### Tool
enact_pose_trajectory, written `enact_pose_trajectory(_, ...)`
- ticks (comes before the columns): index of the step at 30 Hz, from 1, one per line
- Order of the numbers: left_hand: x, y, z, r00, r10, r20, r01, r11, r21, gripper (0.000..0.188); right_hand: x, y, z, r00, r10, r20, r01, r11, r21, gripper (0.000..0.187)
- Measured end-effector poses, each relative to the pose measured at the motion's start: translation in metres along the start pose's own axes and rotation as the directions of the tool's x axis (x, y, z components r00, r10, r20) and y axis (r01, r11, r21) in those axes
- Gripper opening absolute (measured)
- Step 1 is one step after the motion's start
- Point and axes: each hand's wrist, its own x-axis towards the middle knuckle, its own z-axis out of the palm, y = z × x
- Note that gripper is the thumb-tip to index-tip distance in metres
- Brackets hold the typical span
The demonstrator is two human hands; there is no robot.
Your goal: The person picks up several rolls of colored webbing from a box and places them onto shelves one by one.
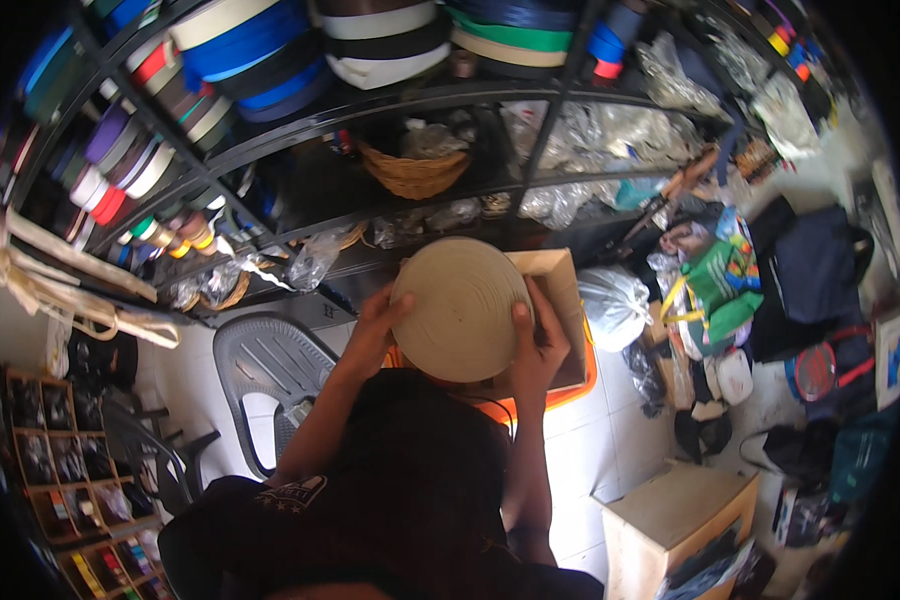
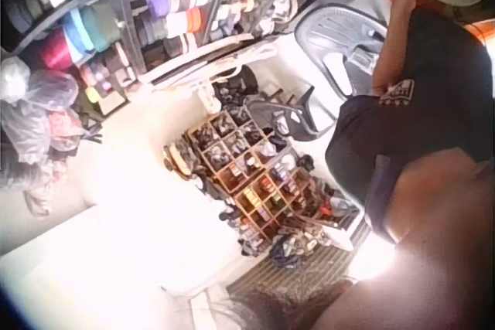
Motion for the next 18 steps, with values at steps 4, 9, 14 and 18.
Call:
enact_pose_trajectory(4, 0.006, -0.015, -0.014, 1.0, -0.027, -0.001, 0.027, 0.999, 0.034, 0.053, 0.001, -0.007, -0.008, 0.985, 0.011, 0.175, -0.003, 0.999, -0.042, 0.038)
enact_pose_trajectory(9, -0.006, 0.001, -0.017, 0.999, 0.021, 0.049, -0.027, 0.993, 0.116, 0.047, 0.004, -0.01, -0.016, 0.953, 0.078, 0.293, -0.062, 0.996, -0.063, 0.038)
enact_pose_trajectory(14, -0.007, -0.004, -0.016, 1.0, 0.022, 0.017, -0.022, 1.0, 0.001, 0.04, 0.009, -0.021, -0.011, 0.95, 0.115, 0.292, -0.081, 0.989, -0.123, 0.037)
enact_pose_trajectory(18, -0.005, -0.007, -0.008, 0.993, 0.119, -0.012, -0.118, 0.992, 0.034, 0.039, 0.012, -0.014, -0.011, 0.974, 0.095, 0.207, -0.069, 0.989, -0.132, 0.032)
